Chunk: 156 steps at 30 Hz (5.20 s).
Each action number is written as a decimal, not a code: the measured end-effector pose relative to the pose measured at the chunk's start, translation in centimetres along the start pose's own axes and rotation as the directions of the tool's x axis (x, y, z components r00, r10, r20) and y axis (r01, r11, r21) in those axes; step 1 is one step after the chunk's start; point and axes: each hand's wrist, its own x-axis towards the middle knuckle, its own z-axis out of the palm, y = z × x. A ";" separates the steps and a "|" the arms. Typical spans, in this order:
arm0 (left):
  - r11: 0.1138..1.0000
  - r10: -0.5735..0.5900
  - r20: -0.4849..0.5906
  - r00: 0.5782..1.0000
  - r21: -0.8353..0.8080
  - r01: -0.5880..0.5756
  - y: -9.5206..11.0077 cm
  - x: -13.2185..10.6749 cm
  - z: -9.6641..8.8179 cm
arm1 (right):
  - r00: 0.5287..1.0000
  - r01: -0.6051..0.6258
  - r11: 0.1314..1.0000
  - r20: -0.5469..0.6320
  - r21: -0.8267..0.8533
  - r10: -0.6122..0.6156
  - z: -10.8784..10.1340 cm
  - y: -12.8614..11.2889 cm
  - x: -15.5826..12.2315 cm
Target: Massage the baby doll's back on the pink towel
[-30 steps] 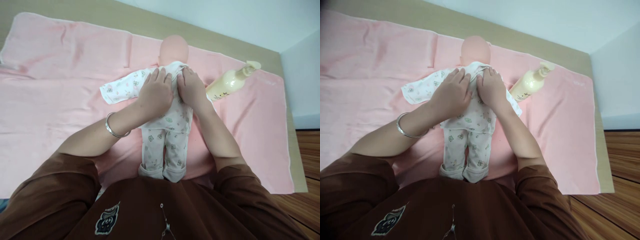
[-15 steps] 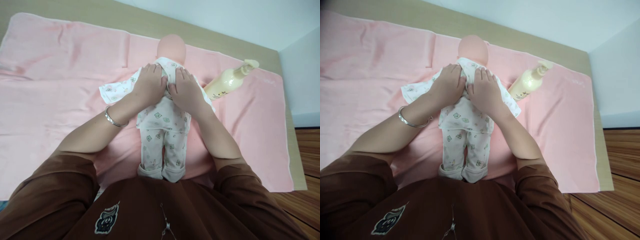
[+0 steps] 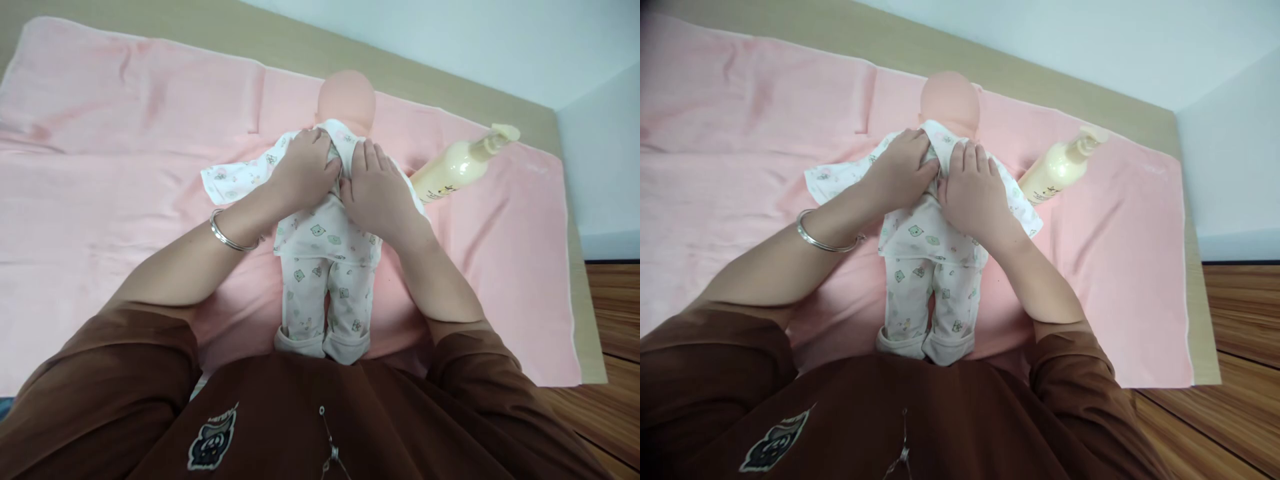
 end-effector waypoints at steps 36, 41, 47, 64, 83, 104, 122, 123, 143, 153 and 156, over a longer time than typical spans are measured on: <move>0.971 -0.238 0.056 0.970 0.046 0.236 2.9 -0.9 -1.6 | 0.946 -0.254 0.956 -0.166 0.148 0.278 3.0 2.2 3.9; 0.985 -0.145 0.165 0.976 0.120 0.126 3.8 -1.7 -3.3 | 0.960 -0.230 0.968 -0.141 0.103 0.243 2.1 1.8 3.6; 0.997 -0.042 0.097 0.994 -0.061 0.048 0.4 -0.4 -2.4 | 0.977 -0.180 0.984 -0.122 -0.007 0.177 0.1 -1.0 1.3; 0.989 -0.062 0.180 0.982 0.146 0.036 4.9 -2.2 -3.3 | 0.959 -0.271 0.937 -0.018 0.222 0.282 -0.3 0.6 3.1; 0.965 -0.242 0.116 0.963 0.134 0.226 1.8 0.0 -0.9 | 0.988 -0.122 0.986 -0.086 0.114 0.132 0.3 -2.5 0.1; 0.991 -0.134 0.064 0.989 -0.013 0.135 0.8 -0.1 -0.9 | 0.997 -0.067 0.998 -0.048 0.017 0.068 0.4 -1.2 0.5; 0.961 -0.145 0.293 0.945 0.269 0.064 6.3 -2.4 -4.3 | 0.986 -0.163 0.985 -0.029 0.050 0.165 0.6 1.3 3.1; 0.966 -0.140 0.271 0.952 0.247 0.072 5.8 -2.2 -4.0 | 0.989 -0.137 0.989 -0.045 0.051 0.140 0.7 1.4 3.0; 0.978 -0.202 0.078 0.976 0.061 0.198 1.0 -0.2 -0.8 | 0.992 -0.100 0.984 -0.059 0.149 0.110 0.5 0.7 2.0; 0.967 -0.253 0.052 0.966 0.047 0.250 1.0 -0.2 -0.5 | 0.968 -0.206 0.974 -0.127 0.091 0.216 2.1 1.6 3.2; 0.960 -0.276 0.054 0.960 0.061 0.273 1.4 -0.2 -0.6 | 0.967 -0.205 0.976 -0.141 0.075 0.214 2.3 1.6 3.2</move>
